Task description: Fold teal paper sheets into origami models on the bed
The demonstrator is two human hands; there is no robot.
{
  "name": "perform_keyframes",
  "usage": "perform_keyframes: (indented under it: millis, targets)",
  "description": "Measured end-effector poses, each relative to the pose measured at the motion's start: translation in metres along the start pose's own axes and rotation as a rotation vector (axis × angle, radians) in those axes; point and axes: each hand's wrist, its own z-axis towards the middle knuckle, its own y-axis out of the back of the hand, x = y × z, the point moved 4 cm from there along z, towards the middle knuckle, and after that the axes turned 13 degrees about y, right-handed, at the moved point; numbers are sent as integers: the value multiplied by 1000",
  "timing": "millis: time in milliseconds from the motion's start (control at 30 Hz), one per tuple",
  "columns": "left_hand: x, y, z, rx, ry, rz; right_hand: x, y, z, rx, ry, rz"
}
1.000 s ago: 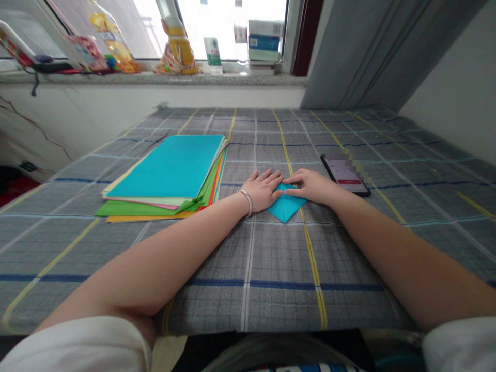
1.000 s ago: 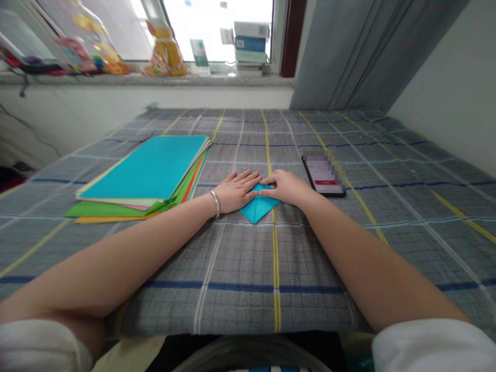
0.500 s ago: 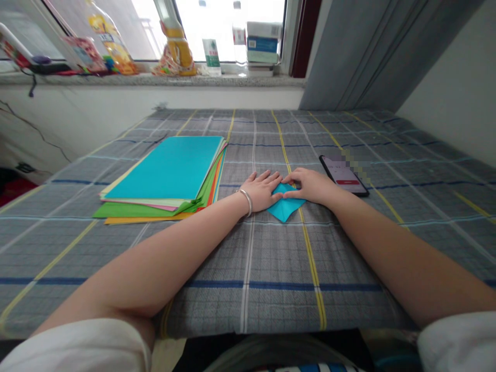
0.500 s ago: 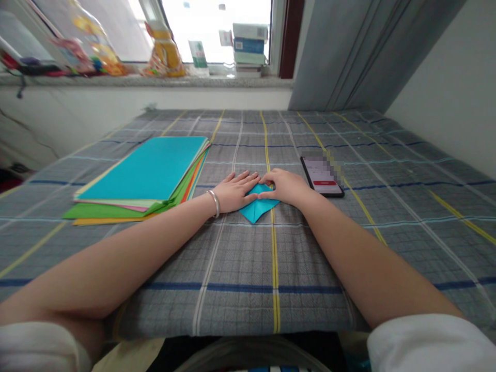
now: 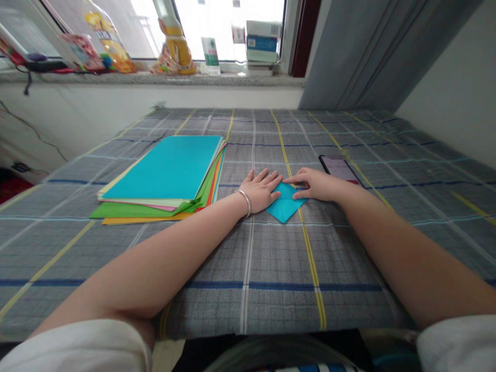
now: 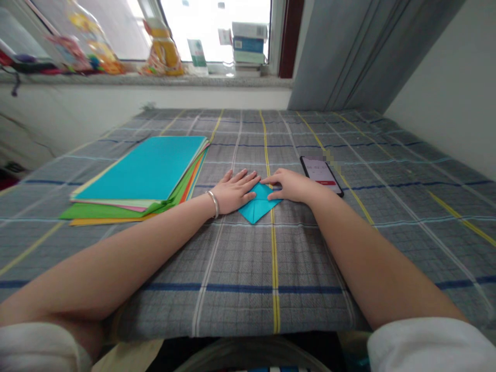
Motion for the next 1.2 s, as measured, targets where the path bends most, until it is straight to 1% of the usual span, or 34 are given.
perform_keyframes:
  millis: [133, 300, 467, 567, 667, 833, 1000, 1067, 1133, 1200]
  targets:
    - [4, 2, -1, 18, 16, 7, -4, 4, -3, 51, -17, 28]
    - [16, 5, -4, 97, 41, 13, -14, 5, -6, 101, -105, 47]
    - [33, 9, -6, 152, 52, 34, -16, 6, -8, 113, -155, 53]
    - [44, 12, -8, 196, 49, 48, -15, 6, -9, 111, -160, 76]
    - [54, 16, -10, 215, 65, 46, -15, 7, -10, 113, -151, 93]
    - [62, 19, -10, 262, 55, 13, -14, 8, -12, 120, -170, 131]
    - [70, 16, -6, 289, 1, -49, -8, 9, -13, 123, -76, 218]
    - [74, 16, -6, 292, -18, -93, -6, 10, -14, 123, -53, 220]
    - [76, 15, -5, 294, -8, -150, -4, 11, -15, 120, -38, 193]
    - [75, 14, -4, 263, 24, -251, -1, 12, -16, 108, -27, 155]
